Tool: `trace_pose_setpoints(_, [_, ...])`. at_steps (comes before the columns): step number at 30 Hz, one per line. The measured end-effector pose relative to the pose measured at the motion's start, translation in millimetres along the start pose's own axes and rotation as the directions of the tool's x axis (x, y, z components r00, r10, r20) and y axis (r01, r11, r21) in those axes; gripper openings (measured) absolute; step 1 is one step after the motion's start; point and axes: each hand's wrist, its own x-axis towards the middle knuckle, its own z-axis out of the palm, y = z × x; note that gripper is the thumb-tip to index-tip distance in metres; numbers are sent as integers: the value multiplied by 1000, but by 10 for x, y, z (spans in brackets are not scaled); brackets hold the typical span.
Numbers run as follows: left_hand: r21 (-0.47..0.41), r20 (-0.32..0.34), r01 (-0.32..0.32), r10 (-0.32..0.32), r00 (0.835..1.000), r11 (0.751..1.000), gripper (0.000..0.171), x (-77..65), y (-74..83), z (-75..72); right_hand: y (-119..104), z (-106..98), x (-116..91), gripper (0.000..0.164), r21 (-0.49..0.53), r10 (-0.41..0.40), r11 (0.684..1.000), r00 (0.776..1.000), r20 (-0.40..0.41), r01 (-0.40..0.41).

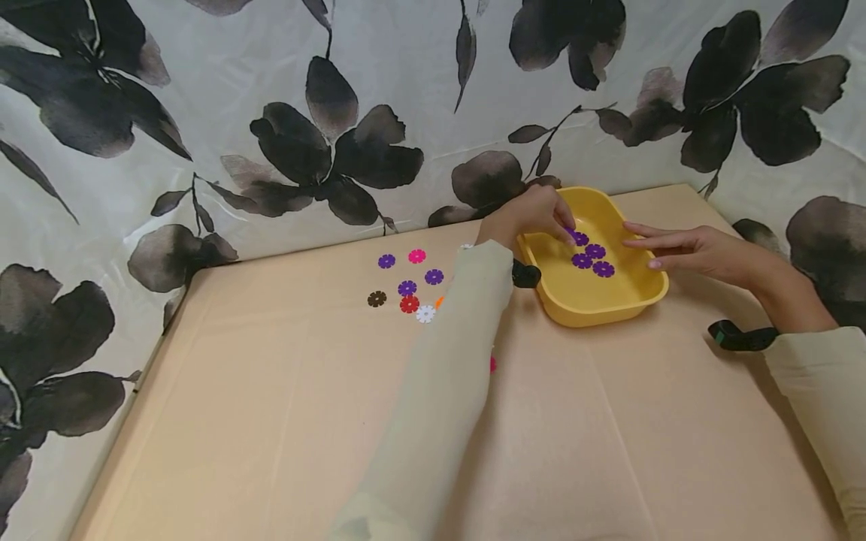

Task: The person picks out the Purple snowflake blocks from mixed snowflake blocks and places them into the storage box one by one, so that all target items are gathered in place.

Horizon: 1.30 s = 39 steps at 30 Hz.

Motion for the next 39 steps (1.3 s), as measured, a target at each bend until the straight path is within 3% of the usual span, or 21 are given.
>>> trace_pose_setpoints(4, [19,4,-7,7,1000,1000,38,-4,3,11,13,3,3,46,-21,-7,1000,1000,3,7])
trace_pose_setpoints(11, [29,6,50,-50,999,998,47,18,36,28,17,-1,-9,47,1,5,1000,1000,8,-5])
trace_pose_setpoints(15, [-20,7,75,-75,997,997,53,-3,42,26,15,0,-18,47,-16,13,1000,1000,7,-13])
trace_pose_setpoints(18, [-5,-9,41,-41,999,999,54,-50,10,1,14,2,-16,47,-15,8,1000,1000,6,-8])
trace_pose_setpoints(21, [91,-21,-45,47,999,995,53,-119,-57,-66,15,2,-8,47,-11,1,1000,1000,8,-1])
trace_pose_setpoints(24, [182,-40,-122,131,991,976,48,-244,-116,-148,13,-13,-2,47,-27,8,1000,1000,10,-8])
trace_pose_setpoints(28, [221,-130,-152,183,974,963,38,-502,-162,-229,15,-36,-7,46,-18,21,1000,1000,6,-21])
trace_pose_setpoints(32, [199,-248,-159,207,946,967,31,-834,-242,-286,21,-26,-11,47,12,15,1000,1000,9,-15])
trace_pose_setpoints(35, [158,-298,-169,210,931,973,29,-1098,-358,-315,20,-12,-9,46,16,8,1000,1000,8,-8])
trace_pose_setpoints(39, [112,-300,-134,162,940,985,29,-1435,-602,-352,9,-6,-4,46,6,4,1000,1000,2,-4])
